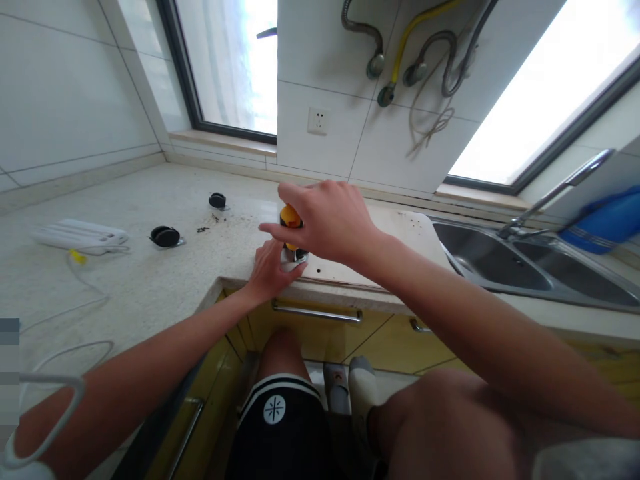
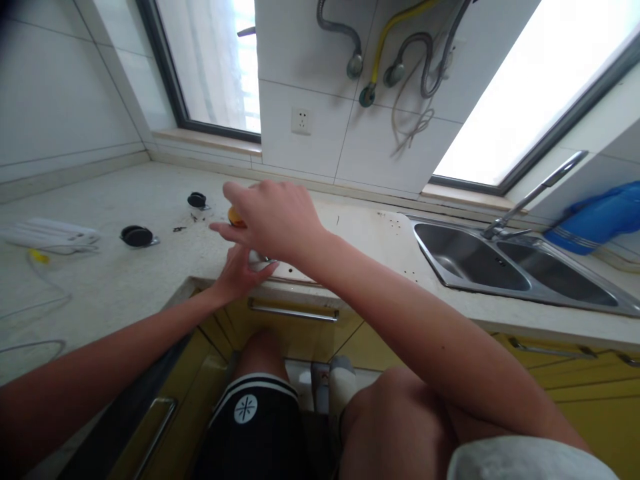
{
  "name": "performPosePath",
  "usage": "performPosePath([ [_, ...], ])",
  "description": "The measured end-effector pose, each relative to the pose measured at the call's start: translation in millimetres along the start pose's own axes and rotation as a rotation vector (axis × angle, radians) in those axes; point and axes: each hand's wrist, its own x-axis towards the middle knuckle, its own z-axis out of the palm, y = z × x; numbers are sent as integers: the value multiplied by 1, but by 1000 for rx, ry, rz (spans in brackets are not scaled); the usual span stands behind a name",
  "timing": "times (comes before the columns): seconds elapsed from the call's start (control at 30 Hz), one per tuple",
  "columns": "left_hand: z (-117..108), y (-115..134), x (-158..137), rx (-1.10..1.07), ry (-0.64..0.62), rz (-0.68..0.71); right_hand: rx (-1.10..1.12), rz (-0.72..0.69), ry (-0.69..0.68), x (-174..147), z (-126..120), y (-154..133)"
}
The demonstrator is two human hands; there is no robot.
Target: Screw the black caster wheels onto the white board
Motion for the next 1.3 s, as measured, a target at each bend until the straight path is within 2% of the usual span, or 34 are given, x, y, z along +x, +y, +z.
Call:
performPosePath([
  [0.07,-3,0,6,8,-74,-12,43,-48,-16,-5,-2,3],
  [0.13,-7,0,13,9,-167,-18,61,-60,26,-11,-3,7],
  [0.23,-16,2,23,-26,-245,2,89,-63,210,-21,0,14],
  [0.4,-31,8,36,-128,-339,59,169,-150,503,-35,-4,24],
  [0.57,-34,14,38,-128,-332,59,250,-102,729,-52,-11,31],
  [0.7,-34,16,36,-162,-327,91,283,-67,850,-63,-10,38],
  [0.93,-39,21,33,-200,-344,89,383,35,881,-82,-5,48],
  [1.1,-66,13,53,-202,-494,48,369,114,921,-94,6,65],
  [1.2,-82,4,65,-239,-492,-53,433,180,927,-101,15,78],
  [1.3,-83,5,65,-174,-526,-24,492,253,872,-107,23,88],
])
